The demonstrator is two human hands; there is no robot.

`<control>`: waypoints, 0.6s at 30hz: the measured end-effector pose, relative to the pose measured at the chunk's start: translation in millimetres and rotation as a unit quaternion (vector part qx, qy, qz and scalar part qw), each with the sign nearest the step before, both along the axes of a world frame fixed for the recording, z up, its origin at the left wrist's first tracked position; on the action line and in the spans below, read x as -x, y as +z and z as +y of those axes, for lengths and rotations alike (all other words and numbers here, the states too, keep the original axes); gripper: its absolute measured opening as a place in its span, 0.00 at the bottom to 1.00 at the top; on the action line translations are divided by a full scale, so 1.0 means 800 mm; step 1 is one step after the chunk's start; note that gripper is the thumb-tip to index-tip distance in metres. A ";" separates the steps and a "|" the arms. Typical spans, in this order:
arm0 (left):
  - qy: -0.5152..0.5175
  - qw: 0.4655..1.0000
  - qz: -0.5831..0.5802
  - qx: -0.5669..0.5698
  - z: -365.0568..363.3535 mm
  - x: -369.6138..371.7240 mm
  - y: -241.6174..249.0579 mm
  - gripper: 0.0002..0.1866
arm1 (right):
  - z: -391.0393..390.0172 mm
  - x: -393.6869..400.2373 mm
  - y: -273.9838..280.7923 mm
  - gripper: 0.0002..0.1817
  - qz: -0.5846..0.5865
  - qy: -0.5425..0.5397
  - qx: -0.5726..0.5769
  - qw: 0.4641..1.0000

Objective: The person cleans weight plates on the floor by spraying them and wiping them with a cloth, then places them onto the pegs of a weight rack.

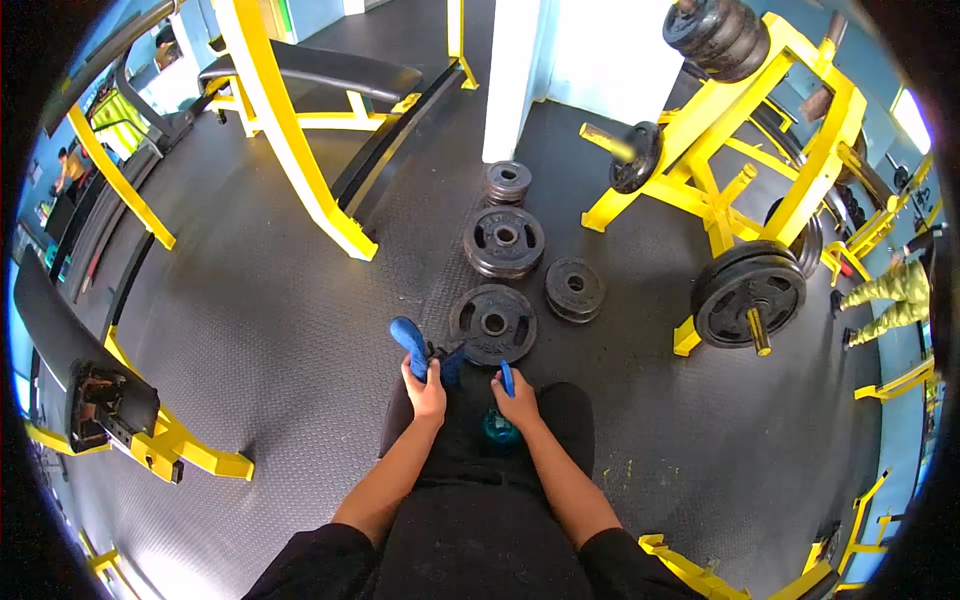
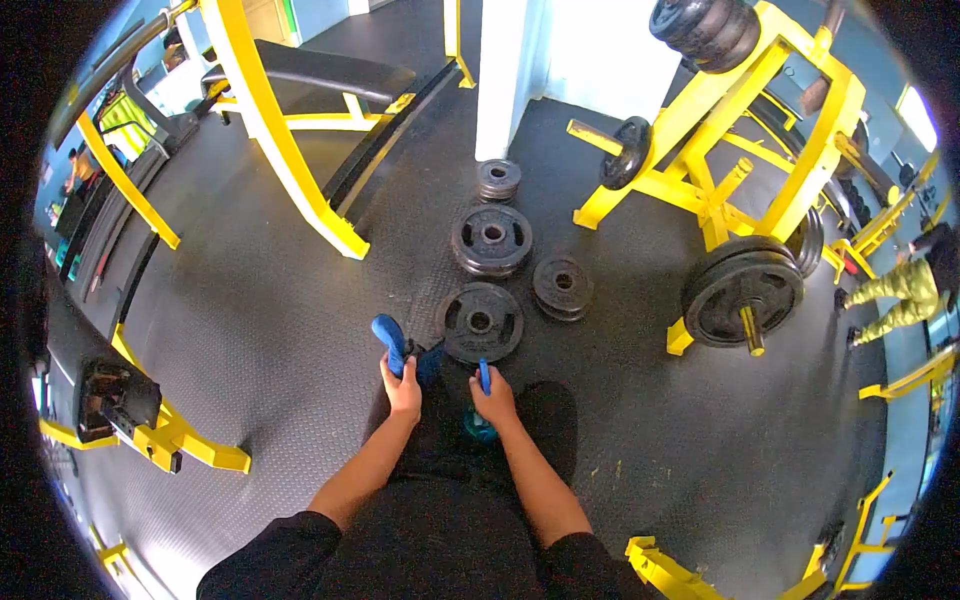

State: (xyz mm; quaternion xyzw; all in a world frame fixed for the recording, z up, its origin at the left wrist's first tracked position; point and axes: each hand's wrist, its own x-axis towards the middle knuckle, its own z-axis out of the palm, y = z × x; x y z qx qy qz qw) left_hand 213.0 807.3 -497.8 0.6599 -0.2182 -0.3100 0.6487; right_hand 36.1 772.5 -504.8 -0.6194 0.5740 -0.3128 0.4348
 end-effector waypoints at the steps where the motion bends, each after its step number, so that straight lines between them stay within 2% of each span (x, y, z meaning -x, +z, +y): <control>1: 0.018 0.999 0.024 -0.010 -0.003 -0.004 -0.002 0.28 | -0.007 -0.005 -0.014 0.18 0.006 -0.008 -0.006 1.000; 2: 0.021 0.999 0.020 -0.012 -0.004 -0.006 -0.004 0.28 | -0.011 -0.009 -0.027 0.18 0.002 -0.005 -0.009 1.000; 4: 0.044 0.998 0.032 -0.035 -0.010 -0.006 -0.007 0.28 | -0.022 -0.019 -0.036 0.19 0.070 0.013 -0.083 0.994; 9: 0.020 0.996 0.051 -0.074 -0.018 -0.008 0.007 0.27 | -0.020 -0.026 -0.056 0.18 0.075 0.036 -0.083 0.993; 12: 0.006 0.991 0.016 -0.136 -0.024 -0.007 0.002 0.26 | -0.023 -0.028 -0.056 0.17 0.054 0.010 -0.089 0.995; 14: -0.003 0.995 -0.010 -0.099 -0.025 -0.011 -0.019 0.25 | -0.027 -0.032 -0.054 0.16 0.037 -0.004 -0.064 0.997; 18: 0.000 0.993 0.001 -0.120 -0.029 -0.014 -0.004 0.25 | -0.033 -0.032 -0.064 0.15 0.078 0.007 -0.070 0.994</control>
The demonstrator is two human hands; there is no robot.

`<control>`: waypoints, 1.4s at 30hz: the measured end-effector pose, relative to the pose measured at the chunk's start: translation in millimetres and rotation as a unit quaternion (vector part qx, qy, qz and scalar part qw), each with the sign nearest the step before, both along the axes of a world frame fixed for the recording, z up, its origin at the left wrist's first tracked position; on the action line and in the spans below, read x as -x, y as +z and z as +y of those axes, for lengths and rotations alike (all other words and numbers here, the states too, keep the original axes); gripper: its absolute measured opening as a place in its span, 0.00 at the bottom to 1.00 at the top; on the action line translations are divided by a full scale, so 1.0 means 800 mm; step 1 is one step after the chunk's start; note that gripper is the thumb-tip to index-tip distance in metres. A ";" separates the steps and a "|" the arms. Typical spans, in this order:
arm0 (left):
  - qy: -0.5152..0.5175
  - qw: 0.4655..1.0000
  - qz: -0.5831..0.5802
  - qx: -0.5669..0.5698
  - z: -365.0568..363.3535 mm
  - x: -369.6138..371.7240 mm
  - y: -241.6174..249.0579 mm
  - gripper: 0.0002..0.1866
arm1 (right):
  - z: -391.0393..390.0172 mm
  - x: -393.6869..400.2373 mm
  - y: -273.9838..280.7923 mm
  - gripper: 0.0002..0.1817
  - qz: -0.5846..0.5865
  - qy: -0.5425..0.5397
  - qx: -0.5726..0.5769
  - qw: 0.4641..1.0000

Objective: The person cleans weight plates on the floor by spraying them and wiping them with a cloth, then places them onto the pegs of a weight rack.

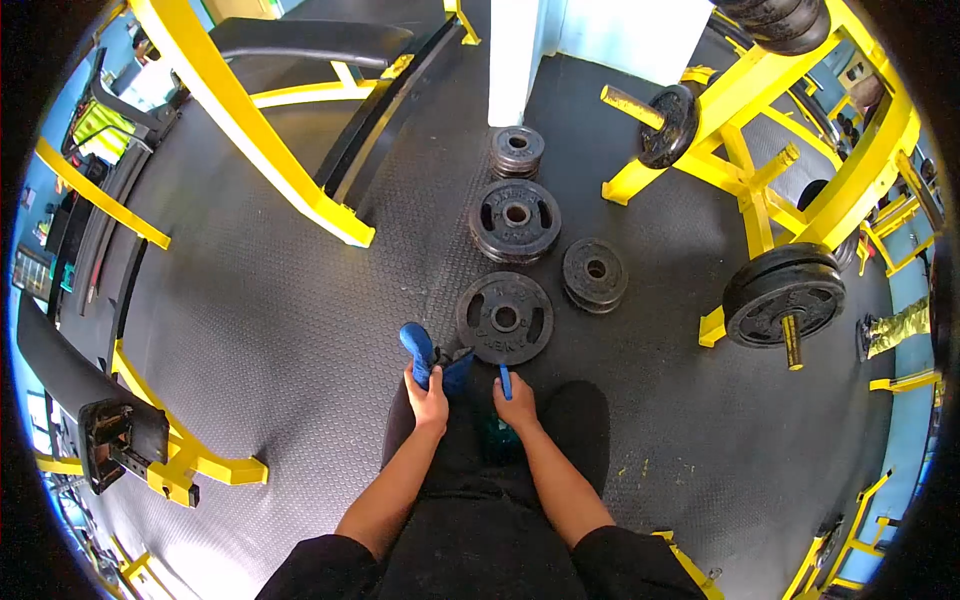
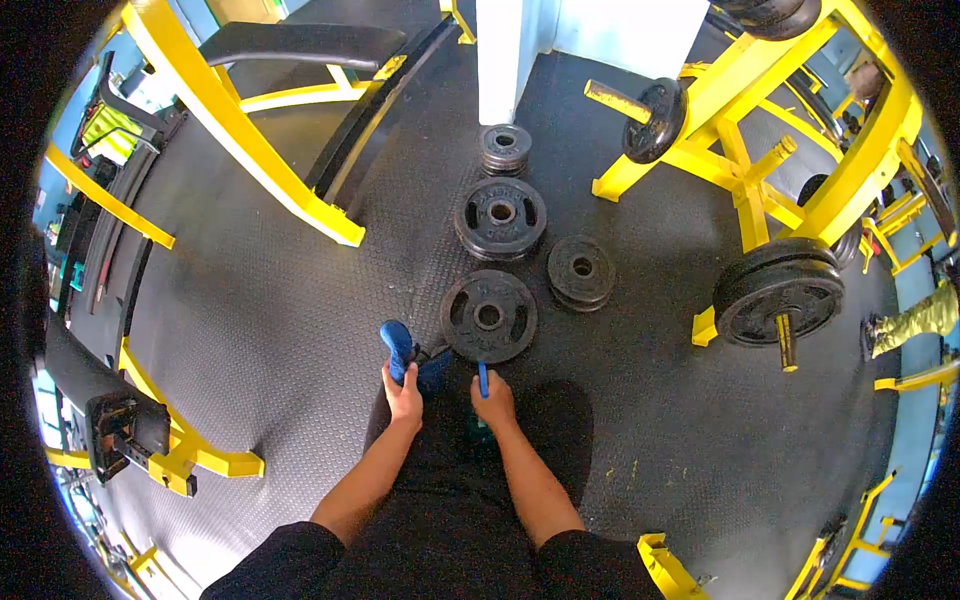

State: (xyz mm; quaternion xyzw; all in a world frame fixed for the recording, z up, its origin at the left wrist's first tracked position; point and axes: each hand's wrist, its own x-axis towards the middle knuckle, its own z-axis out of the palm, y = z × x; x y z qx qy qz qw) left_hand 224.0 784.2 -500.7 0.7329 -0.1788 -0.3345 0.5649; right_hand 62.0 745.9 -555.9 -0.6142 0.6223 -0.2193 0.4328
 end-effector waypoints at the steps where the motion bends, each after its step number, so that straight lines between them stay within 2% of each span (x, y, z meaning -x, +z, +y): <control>1: 0.007 1.000 -0.001 -0.018 -0.001 0.000 0.003 0.25 | -0.002 0.000 -0.002 0.15 0.011 -0.005 -0.001 1.000; 3: 0.006 0.999 -0.001 -0.035 -0.003 -0.003 0.006 0.26 | -0.001 0.001 -0.010 0.14 0.024 -0.011 -0.004 1.000; 5: 0.005 0.999 0.007 -0.034 -0.005 -0.003 0.006 0.26 | 0.002 -0.001 -0.023 0.14 -0.019 -0.038 0.056 0.998; 8: 0.005 0.999 0.002 -0.035 -0.004 -0.008 -0.005 0.26 | 0.003 -0.002 -0.025 0.14 -0.019 -0.044 0.098 0.994; 12: 0.003 0.999 0.009 -0.033 -0.006 -0.008 0.006 0.26 | -0.005 -0.003 -0.006 0.14 -0.020 -0.084 0.092 0.992; 14: 0.003 0.999 0.018 -0.035 -0.005 -0.011 0.001 0.26 | -0.009 0.001 -0.001 0.14 0.060 -0.095 0.007 0.994; 18: 0.000 0.999 0.027 -0.033 -0.005 -0.011 0.000 0.26 | -0.003 0.002 -0.011 0.14 0.072 -0.099 0.047 0.991; 20: 0.002 0.999 0.027 -0.031 -0.005 -0.011 0.000 0.26 | -0.001 -0.004 -0.025 0.15 -0.044 -0.122 0.119 0.984; 21: 0.002 0.999 0.026 -0.031 -0.005 -0.012 -0.001 0.26 | -0.001 -0.005 -0.019 0.15 -0.045 -0.120 0.119 0.985; 23: 0.000 0.999 0.024 -0.027 -0.004 -0.013 -0.002 0.27 | -0.001 -0.006 -0.008 0.15 -0.063 -0.037 0.065 0.995; 24: -0.005 0.999 0.023 -0.024 -0.004 -0.012 -0.001 0.29 | -0.001 -0.007 -0.002 0.15 -0.064 -0.038 0.065 0.995; 25: -0.007 0.999 0.023 -0.024 -0.004 -0.012 0.001 0.29 | -0.002 -0.007 0.004 0.15 -0.035 -0.017 0.017 0.999; 26: 0.001 0.999 0.024 -0.023 -0.005 -0.011 0.002 0.27 | -0.003 -0.007 0.010 0.15 -0.005 0.003 -0.031 0.999; 27: 0.008 0.999 0.024 -0.022 -0.006 -0.010 0.003 0.25 | -0.001 -0.006 0.002 0.15 -0.003 0.001 -0.031 1.000; 29: 0.003 0.999 0.025 -0.021 -0.007 -0.008 0.004 0.25 | 0.005 -0.007 -0.013 0.14 -0.064 -0.018 0.063 0.996; 30: 0.000 0.999 0.023 -0.022 -0.006 -0.009 0.002 0.24 | 0.005 -0.008 -0.014 0.14 -0.065 -0.017 0.063 0.996; 32: -0.002 1.000 0.019 -0.019 -0.006 -0.010 -0.002 0.24 | 0.004 -0.008 -0.016 0.14 -0.054 -0.041 0.138 0.988; 33: -0.004 1.000 0.016 -0.015 -0.005 -0.009 -0.005 0.24 | 0.000 -0.007 -0.007 0.14 -0.054 -0.041 0.137 0.988; 35: -0.006 1.000 0.019 -0.022 -0.005 -0.011 -0.008 0.24 | -0.009 0.001 0.018 0.15 0.020 -0.076 -0.052 0.996; 36: -0.008 0.999 0.021 -0.028 -0.006 -0.011 -0.007 0.24 | -0.010 0.004 0.019 0.15 0.021 -0.077 -0.051 0.996; 38: -0.008 0.999 0.019 -0.030 -0.008 -0.008 -0.003 0.24 | -0.011 0.010 0.020 0.15 -0.024 -0.178 -0.013 0.984; 42: -0.007 0.999 0.012 -0.039 -0.009 -0.005 -0.005 0.24 | -0.013 0.015 -0.009 0.18 -0.077 -0.213 0.086 0.970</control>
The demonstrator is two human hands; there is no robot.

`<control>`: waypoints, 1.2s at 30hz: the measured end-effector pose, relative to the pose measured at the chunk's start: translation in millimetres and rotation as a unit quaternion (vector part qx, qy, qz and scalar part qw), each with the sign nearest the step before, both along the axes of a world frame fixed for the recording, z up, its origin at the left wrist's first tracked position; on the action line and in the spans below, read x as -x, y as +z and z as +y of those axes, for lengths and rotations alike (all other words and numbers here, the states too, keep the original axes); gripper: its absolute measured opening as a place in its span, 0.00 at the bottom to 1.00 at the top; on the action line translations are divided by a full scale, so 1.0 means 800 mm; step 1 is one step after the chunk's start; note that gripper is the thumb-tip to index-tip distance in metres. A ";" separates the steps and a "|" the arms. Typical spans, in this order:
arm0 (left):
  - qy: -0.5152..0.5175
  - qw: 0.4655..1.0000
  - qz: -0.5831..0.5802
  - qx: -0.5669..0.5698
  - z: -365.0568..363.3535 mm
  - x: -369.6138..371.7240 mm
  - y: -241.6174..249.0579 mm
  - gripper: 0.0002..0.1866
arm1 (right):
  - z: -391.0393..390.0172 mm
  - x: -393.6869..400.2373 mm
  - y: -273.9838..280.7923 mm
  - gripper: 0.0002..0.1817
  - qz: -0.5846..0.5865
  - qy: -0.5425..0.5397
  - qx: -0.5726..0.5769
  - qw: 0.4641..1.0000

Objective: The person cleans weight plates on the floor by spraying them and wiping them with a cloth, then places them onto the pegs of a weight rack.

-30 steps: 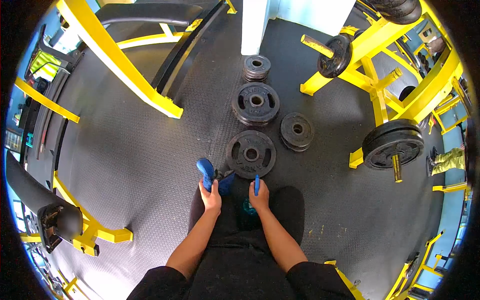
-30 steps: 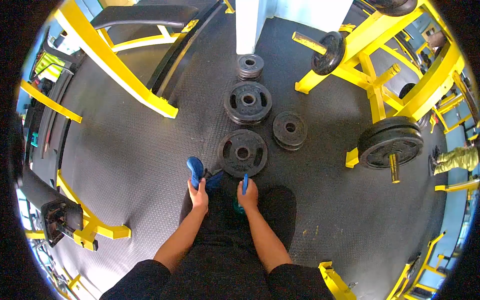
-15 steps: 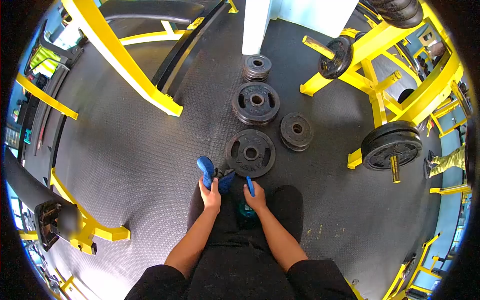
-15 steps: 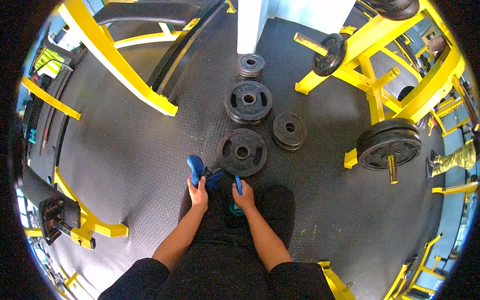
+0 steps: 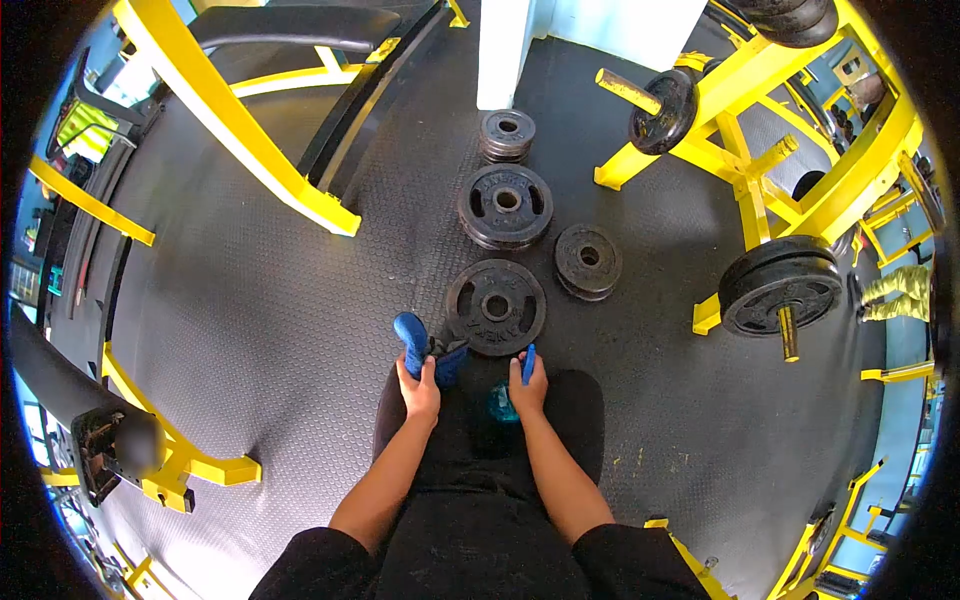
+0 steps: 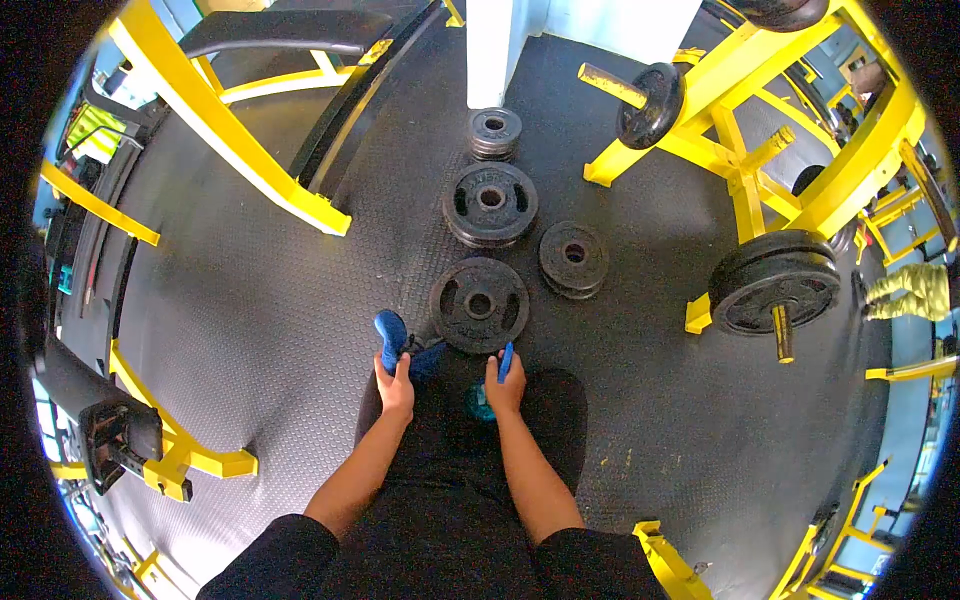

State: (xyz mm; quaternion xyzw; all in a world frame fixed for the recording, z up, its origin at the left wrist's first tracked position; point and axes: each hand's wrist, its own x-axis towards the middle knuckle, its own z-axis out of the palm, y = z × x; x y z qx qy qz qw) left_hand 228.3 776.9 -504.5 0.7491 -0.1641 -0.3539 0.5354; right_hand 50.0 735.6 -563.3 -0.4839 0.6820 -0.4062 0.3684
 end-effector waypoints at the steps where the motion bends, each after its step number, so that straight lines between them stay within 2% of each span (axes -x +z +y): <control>1: -0.002 1.000 -0.001 0.001 0.001 0.000 -0.002 0.24 | -0.001 0.003 0.006 0.18 -0.001 -0.002 0.001 1.000; 2: 0.000 1.000 -0.003 0.009 0.001 0.000 -0.003 0.24 | -0.003 0.009 0.012 0.20 0.140 -0.006 0.045 0.989; 3: 0.003 1.000 -0.005 0.017 0.001 0.000 -0.003 0.24 | -0.007 0.015 0.025 0.23 0.278 -0.010 0.088 0.956; 4: 0.002 1.000 -0.008 0.019 0.000 -0.001 0.000 0.24 | -0.013 0.025 0.038 0.23 0.276 -0.011 0.090 0.957; 6: 0.002 0.999 0.022 0.035 0.002 0.001 0.006 0.23 | -0.027 0.054 0.062 0.30 0.220 -0.035 0.057 0.973; 7: -0.001 0.999 0.020 0.037 0.004 -0.003 -0.010 0.23 | -0.031 0.069 0.069 0.30 0.218 -0.039 0.058 0.973; 9: -0.011 0.999 -0.034 0.028 0.005 -0.011 -0.044 0.21 | -0.041 0.103 0.080 0.31 0.230 -0.117 0.112 0.960; 13: -0.001 0.998 -0.005 0.057 0.005 0.002 -0.011 0.20 | -0.051 0.179 0.067 0.33 0.262 -0.157 0.132 0.943; 15: -0.058 0.996 0.032 0.056 0.010 0.004 0.006 0.20 | -0.049 0.211 0.060 0.33 0.269 -0.159 0.144 0.939; 16: -0.060 0.996 0.025 0.063 0.012 0.003 0.007 0.20 | -0.047 0.227 0.048 0.33 0.262 -0.162 0.149 0.940; 19: -0.117 0.992 -0.054 -0.014 0.005 -0.006 0.015 0.22 | -0.025 0.267 0.006 0.32 0.261 -0.140 0.166 0.941; 21: -0.164 0.981 -0.103 -0.013 -0.017 -0.009 0.066 0.22 | -0.008 0.280 -0.017 0.29 0.232 -0.058 0.084 0.967; 23: -0.229 0.960 -0.156 -0.040 -0.037 -0.011 0.125 0.20 | 0.004 0.287 -0.028 0.28 0.225 -0.058 0.080 0.969; 25: -0.276 0.946 -0.168 0.006 -0.062 -0.018 0.173 0.19 | 0.011 0.291 -0.029 0.26 0.225 -0.049 0.078 0.970; 28: -0.325 0.921 -0.216 0.014 -0.092 -0.042 0.196 0.19 | 0.014 0.284 -0.027 0.25 0.250 -0.005 0.069 0.966; 31: -0.326 0.929 -0.173 0.012 -0.101 -0.059 0.183 0.19 | 0.012 0.282 -0.015 0.29 0.277 -0.009 0.051 0.959; 33: -0.317 0.936 -0.153 0.020 -0.098 -0.071 0.153 0.19 | 0.023 0.263 0.020 0.32 0.294 -0.128 0.088 0.943; 34: -0.314 0.938 -0.146 0.025 -0.099 -0.079 0.132 0.19 | 0.026 0.256 0.035 0.32 0.301 -0.126 0.093 0.941; 36: -0.270 0.944 -0.189 0.024 -0.097 -0.086 0.093 0.18 | 0.036 0.245 0.064 0.34 0.234 -0.178 0.180 0.939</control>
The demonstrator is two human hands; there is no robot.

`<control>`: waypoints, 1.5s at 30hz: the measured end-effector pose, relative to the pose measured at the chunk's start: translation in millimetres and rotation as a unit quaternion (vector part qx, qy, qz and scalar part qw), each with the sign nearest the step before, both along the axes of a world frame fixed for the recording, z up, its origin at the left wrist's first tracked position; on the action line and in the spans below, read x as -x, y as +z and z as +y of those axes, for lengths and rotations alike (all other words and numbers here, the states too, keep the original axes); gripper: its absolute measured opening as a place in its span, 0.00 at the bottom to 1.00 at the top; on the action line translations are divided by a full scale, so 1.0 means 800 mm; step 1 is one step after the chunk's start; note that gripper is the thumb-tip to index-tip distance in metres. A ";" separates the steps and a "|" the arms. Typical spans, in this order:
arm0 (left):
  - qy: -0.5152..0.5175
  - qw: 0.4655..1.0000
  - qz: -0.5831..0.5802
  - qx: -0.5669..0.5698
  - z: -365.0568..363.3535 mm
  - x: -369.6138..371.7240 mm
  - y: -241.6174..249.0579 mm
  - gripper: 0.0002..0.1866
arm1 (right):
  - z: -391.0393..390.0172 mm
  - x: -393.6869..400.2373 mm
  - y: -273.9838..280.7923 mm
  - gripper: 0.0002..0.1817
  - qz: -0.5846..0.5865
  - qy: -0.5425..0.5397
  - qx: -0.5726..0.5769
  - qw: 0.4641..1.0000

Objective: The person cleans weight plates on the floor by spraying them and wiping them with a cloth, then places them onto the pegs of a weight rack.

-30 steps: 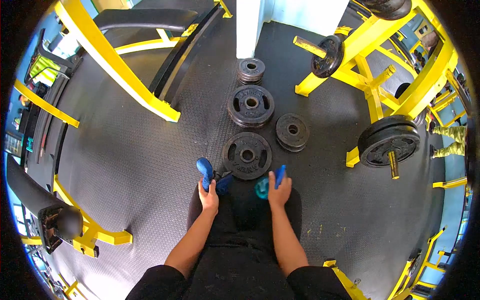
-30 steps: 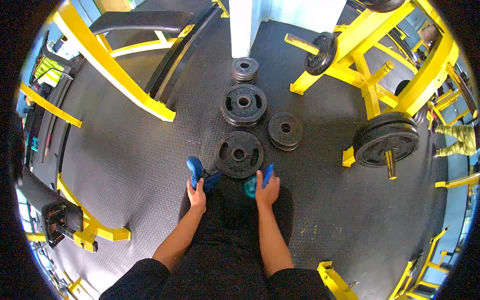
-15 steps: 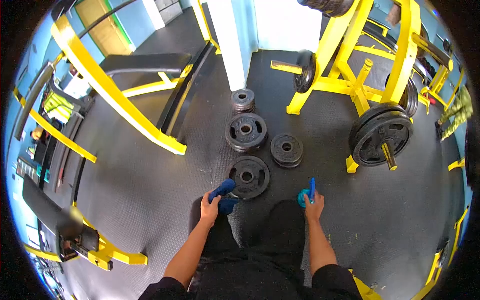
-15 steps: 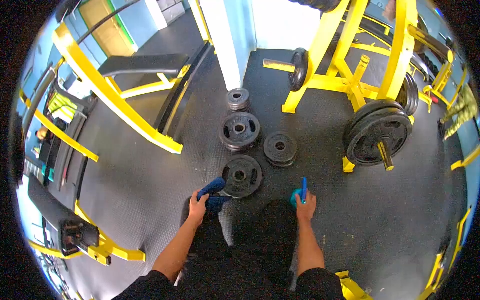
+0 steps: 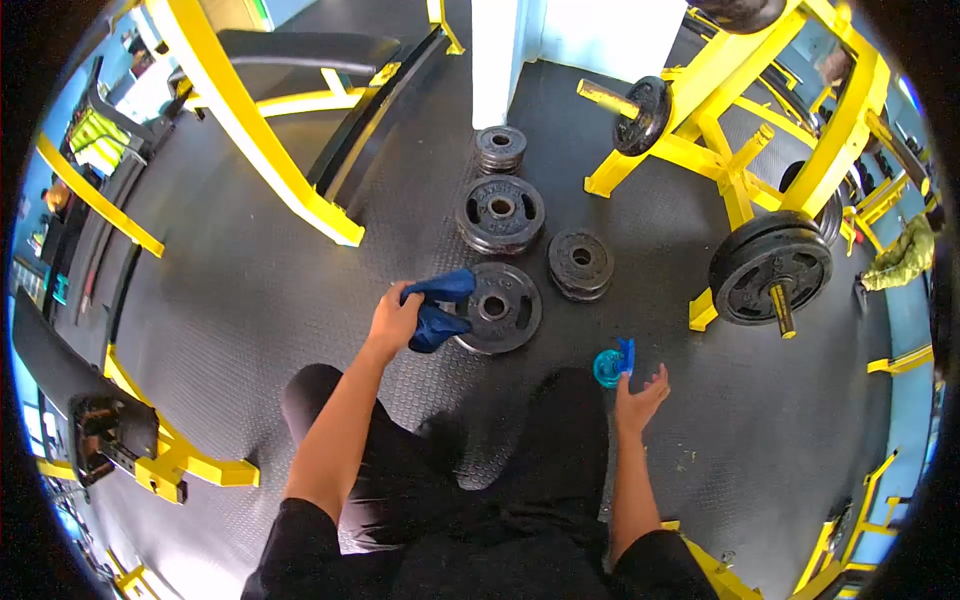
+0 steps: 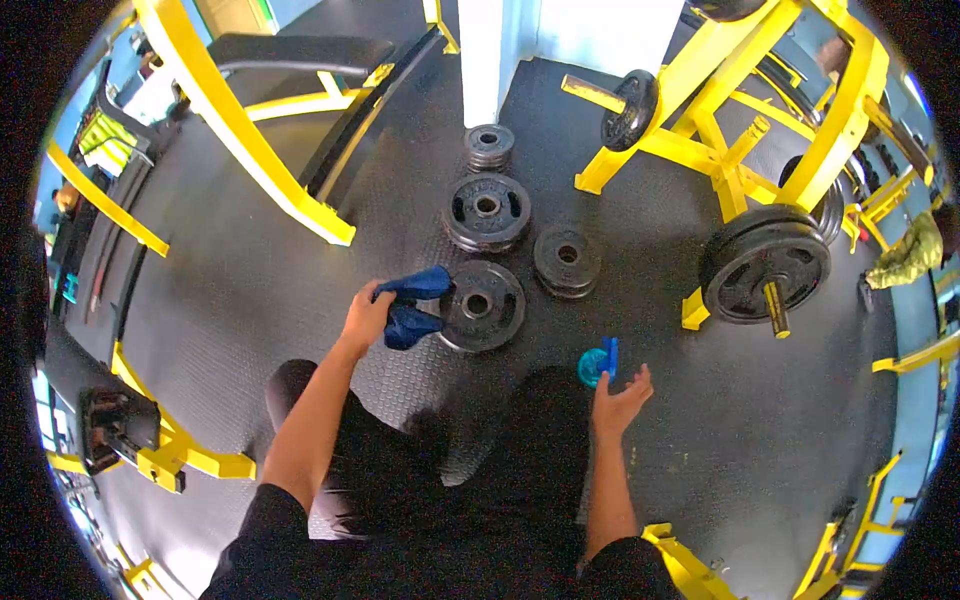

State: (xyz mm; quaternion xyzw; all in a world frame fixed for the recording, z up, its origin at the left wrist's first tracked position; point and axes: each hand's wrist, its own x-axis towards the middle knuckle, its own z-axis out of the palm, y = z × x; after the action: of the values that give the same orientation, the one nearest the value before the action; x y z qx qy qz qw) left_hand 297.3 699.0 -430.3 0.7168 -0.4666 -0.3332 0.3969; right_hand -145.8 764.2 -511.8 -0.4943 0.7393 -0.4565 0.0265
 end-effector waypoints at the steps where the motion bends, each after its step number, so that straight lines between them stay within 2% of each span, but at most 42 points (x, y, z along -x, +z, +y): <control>1: 0.006 1.000 0.012 -0.004 0.005 0.010 0.012 0.18 | 0.003 -0.006 0.011 0.34 0.012 0.006 -0.004 1.000; 3: -0.002 0.999 -0.019 -0.039 -0.001 0.018 0.038 0.18 | 0.001 -0.036 0.027 0.31 0.046 0.111 0.004 0.993; 4: -0.002 0.999 -0.016 -0.047 -0.006 0.018 0.030 0.18 | 0.001 -0.063 0.051 0.30 0.013 0.162 -0.032 0.986; 5: -0.037 0.998 0.011 -0.047 -0.010 0.018 0.018 0.18 | -0.005 -0.090 0.069 0.29 -0.021 0.211 -0.069 0.975; 7: -0.097 0.991 0.061 -0.066 -0.016 0.027 0.014 0.18 | -0.023 -0.124 0.065 0.28 -0.014 0.330 -0.088 0.940; 9: -0.147 0.987 0.028 -0.066 -0.024 0.040 0.024 0.18 | -0.044 -0.162 0.057 0.28 -0.123 0.391 -0.124 0.904; 10: -0.192 0.980 -0.008 -0.056 -0.029 0.042 0.021 0.17 | -0.052 -0.180 0.058 0.28 -0.122 0.386 -0.131 0.905; 11: -0.226 0.972 -0.060 0.010 -0.038 0.041 -0.001 0.17 | -0.063 -0.195 0.062 0.29 -0.142 0.386 -0.155 0.898; 12: -0.228 0.972 -0.053 0.009 -0.049 0.040 -0.012 0.17 | -0.077 -0.206 0.069 0.30 -0.160 0.387 -0.177 0.891; 13: -0.286 0.955 -0.071 0.026 -0.061 0.039 -0.019 0.17 | -0.094 -0.213 0.080 0.30 -0.156 0.384 -0.181 0.892; 14: -0.343 0.934 -0.087 0.043 -0.070 0.039 -0.027 0.16 | -0.109 -0.219 0.093 0.25 -0.129 0.391 -0.268 0.871; 15: -0.342 0.939 -0.041 0.020 -0.074 0.044 -0.013 0.15 | -0.121 -0.223 0.100 0.21 -0.102 0.394 -0.354 0.842; 16: -0.343 0.939 -0.031 0.020 -0.083 0.046 -0.021 0.15 | -0.135 -0.221 0.085 0.21 -0.096 0.389 -0.360 0.842; 18: -0.386 0.918 0.073 -0.056 -0.114 0.047 -0.035 0.16 | -0.165 -0.213 0.052 0.15 0.037 0.441 -0.328 0.834; 19: -0.385 0.918 0.085 -0.051 -0.128 0.047 -0.051 0.16 | -0.174 -0.219 0.074 0.14 0.056 0.391 -0.386 0.834; 20: -0.408 0.908 0.074 -0.063 -0.141 0.048 -0.067 0.18 | -0.184 -0.218 0.080 0.14 0.068 0.389 -0.393 0.831; 22: -0.424 0.899 0.080 -0.079 -0.151 0.053 -0.088 0.20 | -0.198 -0.204 0.081 0.14 0.037 0.345 -0.444 0.826; 25: -0.526 0.827 0.044 -0.192 -0.159 0.065 -0.096 0.26 | -0.224 -0.176 0.048 0.14 0.070 0.328 -0.449 0.828; 26: -0.531 0.823 0.052 -0.195 -0.161 0.073 -0.105 0.26 | -0.224 -0.171 0.036 0.14 0.070 0.321 -0.458 0.826; 27: -0.550 0.808 0.047 -0.204 -0.162 0.080 -0.115 0.27 | -0.221 -0.175 0.023 0.13 -0.090 0.243 -0.447 0.856; 28: -0.569 0.794 0.038 -0.212 -0.164 0.086 -0.124 0.27 | -0.219 -0.176 0.012 0.13 -0.248 0.156 -0.418 0.860; 30: -0.587 0.768 0.051 -0.251 -0.163 0.092 -0.131 0.28 | -0.207 -0.172 -0.007 0.13 -0.248 0.132 -0.399 0.873; 32: -0.561 0.765 0.142 -0.283 -0.153 0.096 -0.128 0.31 | -0.197 -0.172 -0.015 0.14 -0.248 0.117 -0.379 0.884; 33: -0.587 0.735 0.152 -0.303 -0.148 0.101 -0.130 0.32 | -0.188 -0.170 -0.002 0.15 -0.266 0.101 -0.380 0.880; 34: -0.585 0.734 0.154 -0.308 -0.146 0.104 -0.130 0.32 | -0.183 -0.170 0.017 0.17 -0.280 0.087 -0.380 0.877; 35: -0.591 0.718 0.198 -0.310 -0.143 0.107 -0.129 0.32 | -0.178 -0.173 0.038 0.22 -0.347 0.076 -0.366 0.860; 36: -0.597 0.699 0.242 -0.312 -0.136 0.110 -0.130 0.31 | -0.179 -0.174 0.049 0.22 -0.350 0.073 -0.370 0.858; 37: -0.572 0.745 0.190 -0.286 -0.126 0.114 -0.139 0.30 | -0.182 -0.175 0.055 0.22 -0.368 0.086 -0.378 0.845; 38: -0.573 0.743 0.188 -0.289 -0.130 0.111 -0.152 0.30 | -0.185 -0.176 0.056 0.23 -0.386 0.099 -0.384 0.833; 39: -0.607 0.740 0.112 -0.267 -0.145 0.102 -0.152 0.29 | -0.185 -0.179 0.045 0.23 -0.389 0.098 -0.385 0.831; 40: -0.634 0.734 0.035 -0.243 -0.161 0.090 -0.148 0.27 | -0.186 -0.192 0.029 0.24 -0.361 0.153 -0.390 0.833; 41: -0.552 0.797 -0.050 -0.241 -0.170 0.073 -0.144 0.25 | -0.183 -0.208 0.012 0.26 -0.333 0.207 -0.396 0.830; 42: -0.461 0.844 -0.136 -0.237 -0.178 0.054 -0.140 0.23 | -0.187 -0.241 0.031 0.27 -0.369 0.177 -0.458 0.789; 43: -0.380 0.885 -0.184 -0.197 -0.186 0.035 -0.169 0.21 | -0.174 -0.248 -0.015 0.28 -0.370 0.244 -0.421 0.791; 44: -0.295 0.914 -0.232 -0.153 -0.195 0.020 -0.195 0.20 | -0.163 -0.249 -0.058 0.29 -0.369 0.311 -0.380 0.789; 45: -0.292 0.913 -0.237 -0.160 -0.204 0.011 -0.197 0.20 | -0.157 -0.252 -0.065 0.29 -0.375 0.315 -0.383 0.784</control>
State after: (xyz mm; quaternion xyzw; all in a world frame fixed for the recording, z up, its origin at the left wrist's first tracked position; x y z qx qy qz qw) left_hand 288.8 535.5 -587.7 0.6606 -0.6755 -0.3249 0.0399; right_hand 55.8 638.7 -564.1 -0.4388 0.5884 -0.2516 0.6308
